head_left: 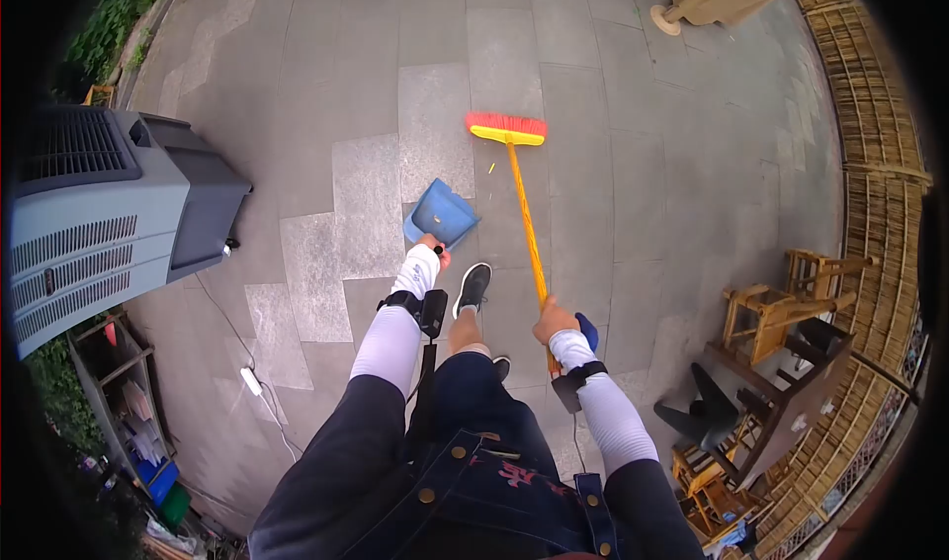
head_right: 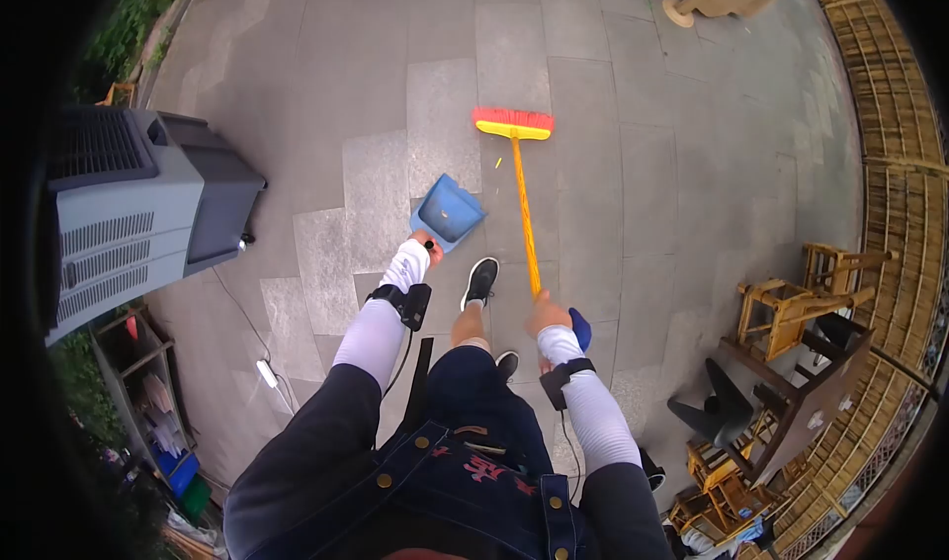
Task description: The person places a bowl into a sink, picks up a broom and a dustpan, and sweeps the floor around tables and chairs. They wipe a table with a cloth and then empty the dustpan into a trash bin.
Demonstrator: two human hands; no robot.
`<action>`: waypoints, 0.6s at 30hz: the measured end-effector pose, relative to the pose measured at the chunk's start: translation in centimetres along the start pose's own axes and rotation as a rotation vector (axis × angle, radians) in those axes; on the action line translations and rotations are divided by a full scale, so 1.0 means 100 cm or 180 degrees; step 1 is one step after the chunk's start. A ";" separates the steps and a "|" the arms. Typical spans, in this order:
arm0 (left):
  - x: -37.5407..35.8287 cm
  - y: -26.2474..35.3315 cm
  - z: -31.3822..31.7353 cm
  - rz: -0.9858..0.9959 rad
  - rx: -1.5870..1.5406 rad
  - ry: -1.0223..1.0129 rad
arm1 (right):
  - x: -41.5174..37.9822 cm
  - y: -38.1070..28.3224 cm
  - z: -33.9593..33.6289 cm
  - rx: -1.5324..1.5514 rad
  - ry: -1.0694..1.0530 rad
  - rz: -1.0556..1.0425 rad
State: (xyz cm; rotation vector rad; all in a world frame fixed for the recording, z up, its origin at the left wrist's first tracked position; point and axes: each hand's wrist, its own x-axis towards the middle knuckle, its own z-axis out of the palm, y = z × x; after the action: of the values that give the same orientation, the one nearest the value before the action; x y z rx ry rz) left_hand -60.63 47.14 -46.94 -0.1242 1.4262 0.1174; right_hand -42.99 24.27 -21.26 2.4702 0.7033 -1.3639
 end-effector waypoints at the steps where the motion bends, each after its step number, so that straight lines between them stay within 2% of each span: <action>1: -0.006 0.001 0.015 -0.0033 -0.0036 0.0021 | -0.001 -0.007 0.006 -0.0025 -0.0035 0.0021; 3: -0.014 0.004 0.028 -0.0113 -0.0130 0.0008 | -0.022 -0.002 0.027 0.0388 -0.0522 -0.0259; 4: -0.018 0.005 0.031 -0.0148 -0.0159 0.0009 | -0.041 0.000 0.020 0.0273 -0.0738 -0.0422; 6: -0.027 0.005 0.035 -0.0207 -0.0164 0.0020 | -0.062 0.026 0.022 0.0898 -0.1223 -0.0575; 8: -0.031 0.007 0.027 -0.0266 -0.0170 0.0028 | -0.094 0.041 -0.013 0.2436 -0.1890 -0.0341; 11: 0.015 0.009 -0.031 -0.0162 -0.0036 -0.0217 | -0.128 0.049 -0.064 0.2677 -0.1800 -0.0325; 12: -0.055 0.018 0.000 -0.0650 -0.0392 0.0205 | -0.136 0.048 -0.079 0.2573 -0.1678 -0.0379; 13: -0.104 0.022 0.014 -0.0468 -0.0444 0.0228 | -0.135 0.054 -0.083 0.2572 -0.1622 -0.0446; 15: -0.126 0.036 -0.002 -0.0714 -0.0577 -0.0163 | -0.129 0.064 -0.096 0.2878 -0.1412 -0.0612; 17: -0.151 0.057 0.001 -0.0898 -0.0885 -0.0285 | -0.116 0.058 -0.128 0.2855 -0.1247 -0.0672; 18: -0.164 0.069 0.007 -0.0763 -0.0826 -0.0454 | -0.104 0.055 -0.144 0.2749 -0.1061 -0.0624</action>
State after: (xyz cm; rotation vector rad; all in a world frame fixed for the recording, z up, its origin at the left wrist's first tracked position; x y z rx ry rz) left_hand -63.27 53.94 -30.72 -0.4896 1.2390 0.1108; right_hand -34.32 22.50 -4.90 2.6499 0.3058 -2.4948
